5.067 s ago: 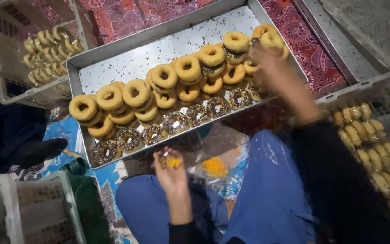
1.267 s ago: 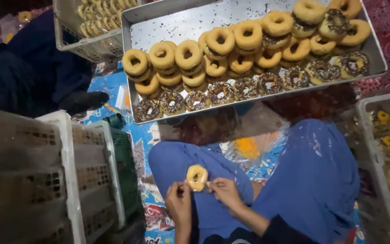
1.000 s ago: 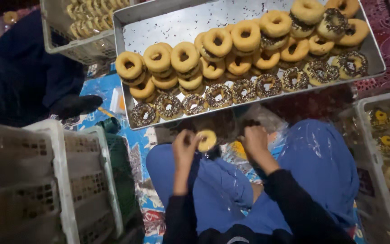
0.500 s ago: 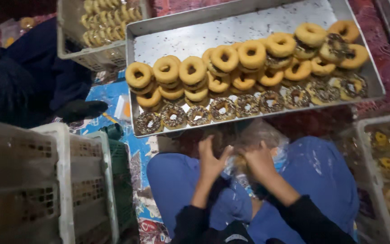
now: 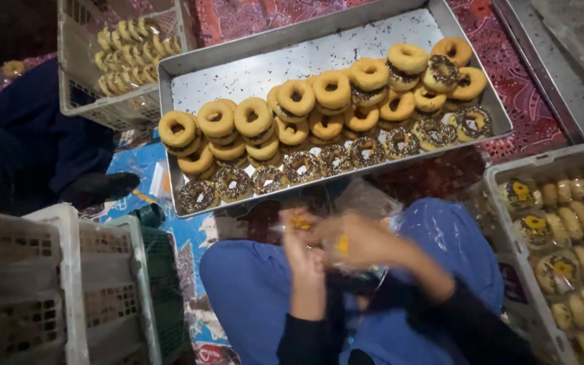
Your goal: The person sits on the floor and repeatedly picks donuts from a metal tray, places them into clear plastic bags, and sets the filled bags aside. The donuts include plain and seeded varieties. The person handles the donuts one at a time and stacks the packaged bags nearby.
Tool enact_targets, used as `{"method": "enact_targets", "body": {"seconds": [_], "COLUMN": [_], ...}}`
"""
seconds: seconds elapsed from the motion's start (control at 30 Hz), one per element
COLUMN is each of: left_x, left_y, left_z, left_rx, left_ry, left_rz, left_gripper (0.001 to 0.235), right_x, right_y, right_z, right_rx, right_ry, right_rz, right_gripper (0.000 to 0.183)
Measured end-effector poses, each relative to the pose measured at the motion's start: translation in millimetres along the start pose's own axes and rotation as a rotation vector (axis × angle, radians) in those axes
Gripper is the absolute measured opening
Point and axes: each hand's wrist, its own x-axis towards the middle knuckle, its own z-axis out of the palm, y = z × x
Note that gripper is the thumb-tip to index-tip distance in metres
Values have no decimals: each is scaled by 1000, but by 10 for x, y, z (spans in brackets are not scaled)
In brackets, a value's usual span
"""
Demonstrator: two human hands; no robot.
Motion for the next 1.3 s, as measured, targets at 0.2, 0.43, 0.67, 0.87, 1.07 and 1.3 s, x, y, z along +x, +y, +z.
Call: {"method": "enact_targets", "body": {"seconds": [0.2, 0.43, 0.67, 0.87, 1.07, 1.3], "left_x": [-18, -279, -274, -756, -622, -836], "left_y": [727, 905, 559, 90, 377, 493], "left_z": [-146, 557, 580, 741, 552, 412], "left_rx": [-115, -350, -508, -214, -81, 767], "left_ry": [179, 184, 126, -425, -141, -57], "left_rz": [178, -5, -73, 128, 112, 616], "left_gripper": [26, 32, 31, 42, 57, 36], "right_x": [1501, 1305, -441, -394, -360, -487], "right_y": [509, 503, -383, -385, -494, -529], "right_z": [-1523, -1406, 372, 800, 576, 373], "right_rx": [-765, -612, 240, -316, -460, -207], "right_ry": [645, 720, 994, 1100, 931, 599], "right_rz": [118, 106, -205, -175, -471, -470], "right_gripper": [65, 73, 116, 93, 42, 27]}}
